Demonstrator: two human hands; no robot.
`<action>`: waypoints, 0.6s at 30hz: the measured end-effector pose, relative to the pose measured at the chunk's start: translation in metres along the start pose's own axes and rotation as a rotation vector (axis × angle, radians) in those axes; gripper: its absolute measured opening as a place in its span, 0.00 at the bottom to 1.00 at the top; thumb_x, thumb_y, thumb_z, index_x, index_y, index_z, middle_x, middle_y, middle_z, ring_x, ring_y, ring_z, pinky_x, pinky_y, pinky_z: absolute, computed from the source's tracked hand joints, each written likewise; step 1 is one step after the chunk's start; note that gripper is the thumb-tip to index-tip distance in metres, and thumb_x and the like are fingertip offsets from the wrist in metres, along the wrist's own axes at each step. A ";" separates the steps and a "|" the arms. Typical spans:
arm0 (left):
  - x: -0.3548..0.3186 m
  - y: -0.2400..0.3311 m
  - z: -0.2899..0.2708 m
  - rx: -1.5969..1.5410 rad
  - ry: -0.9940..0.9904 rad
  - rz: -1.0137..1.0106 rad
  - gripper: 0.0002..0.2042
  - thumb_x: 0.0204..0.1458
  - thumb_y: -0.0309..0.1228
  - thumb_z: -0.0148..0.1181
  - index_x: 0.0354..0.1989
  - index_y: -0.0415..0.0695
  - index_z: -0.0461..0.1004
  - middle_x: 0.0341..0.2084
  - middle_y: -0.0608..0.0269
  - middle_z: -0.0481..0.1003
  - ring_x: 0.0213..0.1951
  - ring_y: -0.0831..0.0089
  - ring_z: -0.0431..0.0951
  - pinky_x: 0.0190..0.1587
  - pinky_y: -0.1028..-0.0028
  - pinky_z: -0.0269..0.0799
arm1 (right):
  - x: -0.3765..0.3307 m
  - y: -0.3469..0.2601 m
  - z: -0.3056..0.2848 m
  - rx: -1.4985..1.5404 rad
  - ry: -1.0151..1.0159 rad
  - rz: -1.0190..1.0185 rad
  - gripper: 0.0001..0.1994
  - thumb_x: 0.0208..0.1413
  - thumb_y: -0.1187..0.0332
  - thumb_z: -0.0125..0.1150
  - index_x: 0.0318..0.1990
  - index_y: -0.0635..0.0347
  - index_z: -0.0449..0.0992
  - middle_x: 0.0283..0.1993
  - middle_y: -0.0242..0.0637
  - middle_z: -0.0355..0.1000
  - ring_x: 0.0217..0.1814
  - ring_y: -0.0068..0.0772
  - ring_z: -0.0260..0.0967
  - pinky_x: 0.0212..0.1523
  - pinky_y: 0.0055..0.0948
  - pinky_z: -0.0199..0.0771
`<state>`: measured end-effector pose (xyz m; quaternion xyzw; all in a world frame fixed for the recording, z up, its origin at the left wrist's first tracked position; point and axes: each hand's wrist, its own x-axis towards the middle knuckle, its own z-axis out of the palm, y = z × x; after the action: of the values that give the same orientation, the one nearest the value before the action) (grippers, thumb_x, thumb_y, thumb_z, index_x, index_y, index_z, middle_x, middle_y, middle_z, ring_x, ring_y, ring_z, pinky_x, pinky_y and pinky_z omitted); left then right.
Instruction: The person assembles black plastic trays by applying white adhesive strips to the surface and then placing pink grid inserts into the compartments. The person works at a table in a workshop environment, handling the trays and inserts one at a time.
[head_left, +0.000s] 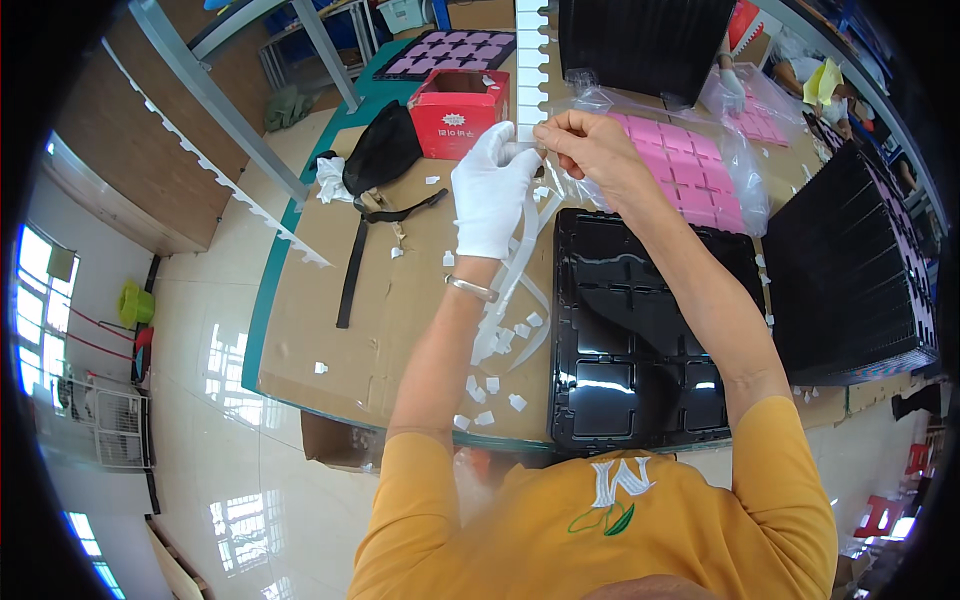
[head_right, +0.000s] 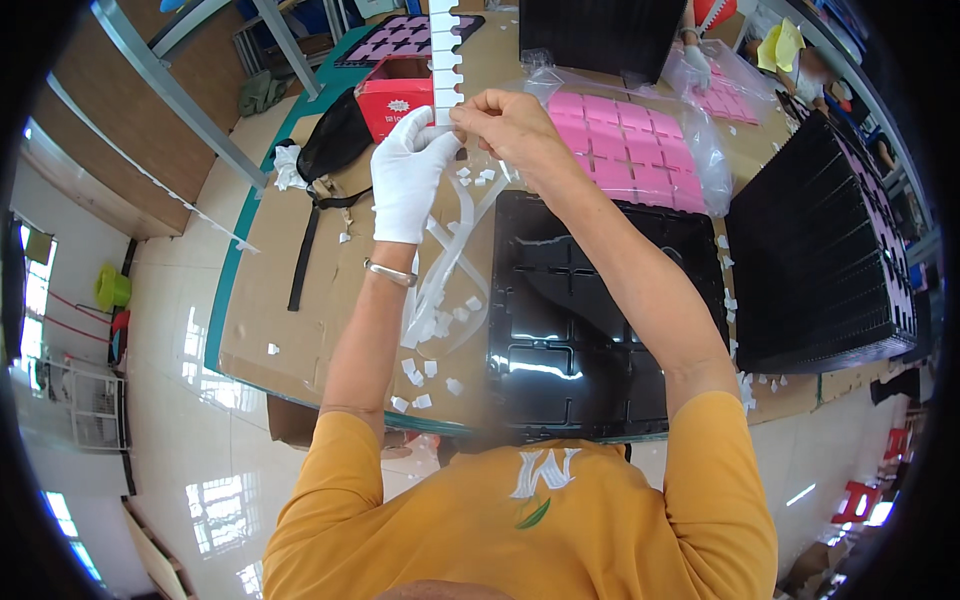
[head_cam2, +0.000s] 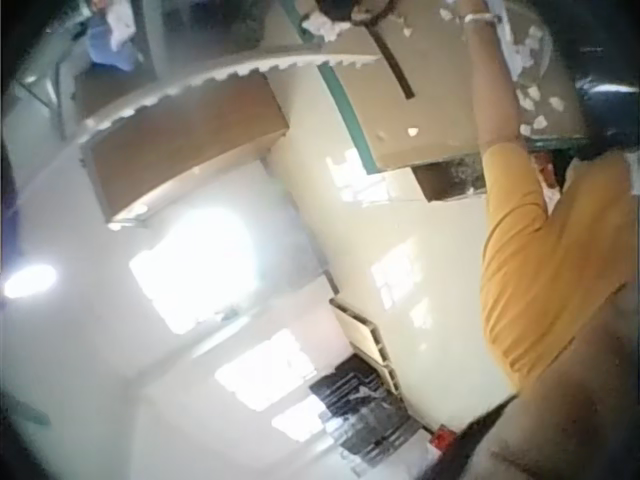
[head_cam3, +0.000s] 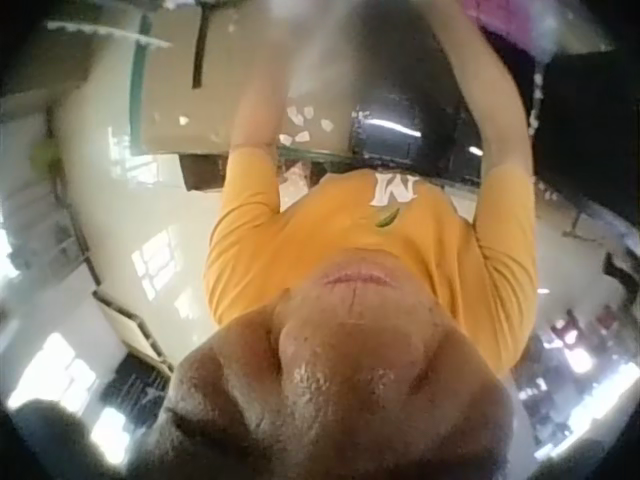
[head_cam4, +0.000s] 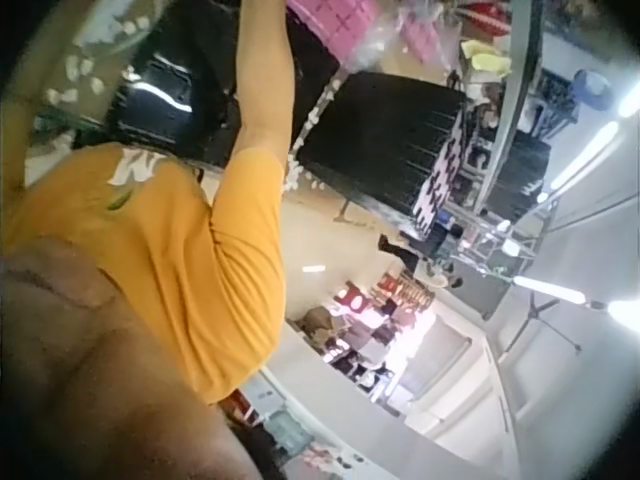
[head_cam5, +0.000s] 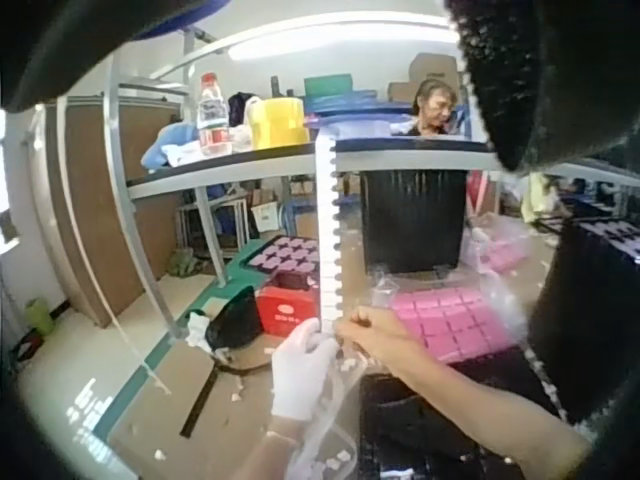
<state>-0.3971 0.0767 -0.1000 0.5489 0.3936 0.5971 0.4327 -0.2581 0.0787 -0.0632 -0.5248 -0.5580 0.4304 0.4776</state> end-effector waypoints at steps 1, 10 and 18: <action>-0.001 -0.002 0.000 0.056 0.008 0.028 0.24 0.50 0.25 0.64 0.56 0.33 0.69 0.29 0.60 0.80 0.29 0.79 0.78 0.32 0.77 0.73 | 0.000 -0.001 0.002 -0.018 0.009 -0.003 0.11 0.57 0.61 0.65 0.33 0.60 0.77 0.24 0.24 0.68 0.24 0.12 0.60 0.22 0.17 0.57; 0.000 0.003 0.006 0.723 0.108 0.466 0.26 0.49 0.28 0.62 0.58 0.38 0.65 0.27 0.58 0.80 0.29 0.63 0.80 0.34 0.68 0.75 | -0.010 -0.012 -0.016 -0.141 -0.061 -0.016 0.14 0.59 0.59 0.62 0.31 0.61 0.76 0.23 0.25 0.66 0.23 0.14 0.58 0.23 0.18 0.58; 0.002 0.001 0.002 -0.181 -0.087 -0.122 0.17 0.53 0.25 0.63 0.49 0.30 0.73 0.31 0.57 0.81 0.33 0.76 0.80 0.38 0.77 0.75 | -0.001 -0.009 -0.020 -0.172 -0.145 -0.081 0.13 0.61 0.60 0.59 0.31 0.61 0.76 0.23 0.26 0.67 0.25 0.13 0.58 0.24 0.18 0.60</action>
<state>-0.3955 0.0778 -0.0983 0.5080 0.3515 0.5785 0.5327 -0.2396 0.0767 -0.0512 -0.5081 -0.6467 0.3982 0.4063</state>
